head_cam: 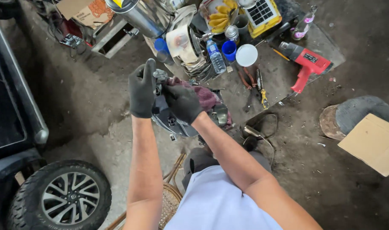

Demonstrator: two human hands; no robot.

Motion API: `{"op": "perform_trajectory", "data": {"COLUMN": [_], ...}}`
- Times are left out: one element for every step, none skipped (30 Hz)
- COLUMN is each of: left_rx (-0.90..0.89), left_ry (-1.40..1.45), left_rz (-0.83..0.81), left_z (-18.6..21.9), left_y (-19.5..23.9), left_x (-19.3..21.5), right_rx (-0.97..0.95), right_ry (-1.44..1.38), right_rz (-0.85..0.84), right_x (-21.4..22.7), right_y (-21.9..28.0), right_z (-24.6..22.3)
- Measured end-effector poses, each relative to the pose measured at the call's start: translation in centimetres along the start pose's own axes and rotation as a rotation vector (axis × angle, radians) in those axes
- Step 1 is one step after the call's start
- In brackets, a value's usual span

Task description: The person holds a car headlight assembly and wipes its surfaces with a purple cloth. They rotate the headlight to clean the front lens, the black plastic housing, and the internal components, repeatedly turning the object to access different sides.

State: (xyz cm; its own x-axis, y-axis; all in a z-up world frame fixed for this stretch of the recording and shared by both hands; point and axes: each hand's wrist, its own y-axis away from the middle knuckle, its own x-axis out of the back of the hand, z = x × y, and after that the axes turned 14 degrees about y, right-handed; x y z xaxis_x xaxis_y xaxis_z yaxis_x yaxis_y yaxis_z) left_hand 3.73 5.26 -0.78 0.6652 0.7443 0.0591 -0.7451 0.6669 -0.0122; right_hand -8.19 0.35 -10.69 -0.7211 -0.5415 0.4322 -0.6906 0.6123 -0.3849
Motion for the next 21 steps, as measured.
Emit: {"op": "perform_trajectory", "data": {"left_rx": [0.001,-0.036,-0.073,-0.068,-0.045,-0.034,-0.042,-0.006,0.030,0.036,0.024,0.003,0.000,-0.023,-0.046,-0.057,-0.047,-0.020,-0.014,0.006,0.027], "left_ry": [-0.003,-0.083,-0.164,-0.168,-0.156,-0.142,-0.145,-0.048,0.048,0.049,0.065,0.080,0.081,0.039,-0.002,-0.002,-0.129,-0.261,-0.265,-0.067,0.131], "left_rz": [0.001,0.004,0.007,0.013,0.024,0.034,0.039,0.040,0.040,0.045,0.029,0.008,0.009,0.015,0.020,0.018,0.045,0.072,0.071,0.025,-0.022], "left_z": [0.2,0.3,0.3,0.1,-0.1,-0.1,-1.0,-1.9,-2.9,-2.2,-1.5,-0.6,-0.5,-0.3,-0.1,-0.8,-1.5,-2.2,-2.1,-2.0,-1.8], "left_y": [0.1,0.4,0.7,0.7,0.8,0.3,0.1,-0.2,-0.6,-0.5,-0.4,-0.7,-0.6,-0.6,-0.5,-0.9,-1.3,-1.1,-1.1,-1.5,-1.8], "left_x": [0.0,-0.1,-0.1,0.0,0.2,0.3,1.1,1.7,2.3,1.8,1.4,0.9,0.5,0.2,-0.2,0.0,0.3,0.9,0.8,0.6,0.4], "right_rx": [-0.001,-0.004,-0.006,-0.006,-0.099,-0.184,-0.176,-0.098,-0.019,-0.021,-0.024,-0.020,-0.017,0.006,0.029,0.037,0.042,0.032,0.026,0.044,0.062], "right_ry": [-0.003,0.147,0.297,0.291,0.432,0.576,0.574,0.457,0.340,0.339,0.146,-0.046,-0.046,-0.056,-0.067,-0.066,-0.137,-0.212,-0.214,-0.107,0.000], "right_rz": [0.000,-0.039,-0.078,-0.084,-0.254,-0.415,-0.411,-0.288,-0.165,-0.173,0.003,0.188,0.189,0.150,0.111,0.117,0.157,0.189,0.189,0.166,0.145], "right_x": [-0.6,-1.0,-1.5,-1.6,-1.8,-1.9,-1.9,-1.9,-1.8,-0.8,0.3,1.4,1.4,1.4,1.4,1.6,1.8,1.9,1.8,1.6,1.5], "right_y": [-0.1,0.1,0.4,0.3,0.1,-0.6,-0.3,0.0,0.3,0.7,1.1,1.1,0.9,0.7,0.6,0.4,0.2,0.5,1.0,1.1,1.3], "right_z": [0.0,0.2,0.3,0.3,0.2,0.2,0.7,1.4,2.1,0.7,-0.6,-1.9,-2.2,-2.7,-3.2,-3.0,-2.8,-3.0,-2.8,-2.3,-1.8]}}
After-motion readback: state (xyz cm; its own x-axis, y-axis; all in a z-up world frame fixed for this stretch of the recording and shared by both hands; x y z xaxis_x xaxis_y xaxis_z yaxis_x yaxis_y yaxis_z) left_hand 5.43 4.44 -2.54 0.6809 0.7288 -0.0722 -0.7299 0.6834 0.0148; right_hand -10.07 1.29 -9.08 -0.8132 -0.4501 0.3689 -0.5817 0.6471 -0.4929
